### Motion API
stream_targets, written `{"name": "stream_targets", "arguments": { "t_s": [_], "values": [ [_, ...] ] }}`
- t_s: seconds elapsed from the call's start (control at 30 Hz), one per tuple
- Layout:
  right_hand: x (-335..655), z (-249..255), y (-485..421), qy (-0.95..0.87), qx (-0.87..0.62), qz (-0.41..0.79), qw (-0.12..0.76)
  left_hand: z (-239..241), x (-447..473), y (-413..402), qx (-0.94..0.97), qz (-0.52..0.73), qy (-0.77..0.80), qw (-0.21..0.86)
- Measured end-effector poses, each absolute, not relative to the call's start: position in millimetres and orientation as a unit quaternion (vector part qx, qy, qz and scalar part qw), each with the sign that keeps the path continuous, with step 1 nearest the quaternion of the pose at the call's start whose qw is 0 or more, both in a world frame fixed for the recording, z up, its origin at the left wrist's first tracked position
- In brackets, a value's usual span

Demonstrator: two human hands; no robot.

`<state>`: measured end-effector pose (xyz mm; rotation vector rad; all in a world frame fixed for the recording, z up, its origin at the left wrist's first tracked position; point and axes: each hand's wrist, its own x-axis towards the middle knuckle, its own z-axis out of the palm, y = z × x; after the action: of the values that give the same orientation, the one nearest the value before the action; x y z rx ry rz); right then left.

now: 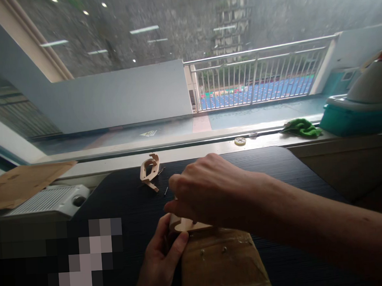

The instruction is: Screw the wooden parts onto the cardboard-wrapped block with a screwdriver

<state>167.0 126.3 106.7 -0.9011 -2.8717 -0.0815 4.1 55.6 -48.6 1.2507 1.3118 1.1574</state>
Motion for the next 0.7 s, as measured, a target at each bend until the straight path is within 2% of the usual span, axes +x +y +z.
{"name": "stream_targets", "arguments": {
  "t_s": [0.17,0.3,0.53,0.7],
  "values": [
    [174,119,125,-0.965,-0.259,0.031,0.021,-47,5,55,0.512,0.461,0.546,0.476],
    [179,111,127,-0.966,-0.247,0.052,0.054,-45,5,54,0.508,0.460,0.546,0.481],
    [171,99,128,-0.949,-0.305,0.001,0.079,-44,4,57,0.496,0.471,0.541,0.490],
    [173,117,125,-0.958,-0.286,0.009,0.032,-38,-2,61,0.510,0.471,0.544,0.472]
  ]
}}
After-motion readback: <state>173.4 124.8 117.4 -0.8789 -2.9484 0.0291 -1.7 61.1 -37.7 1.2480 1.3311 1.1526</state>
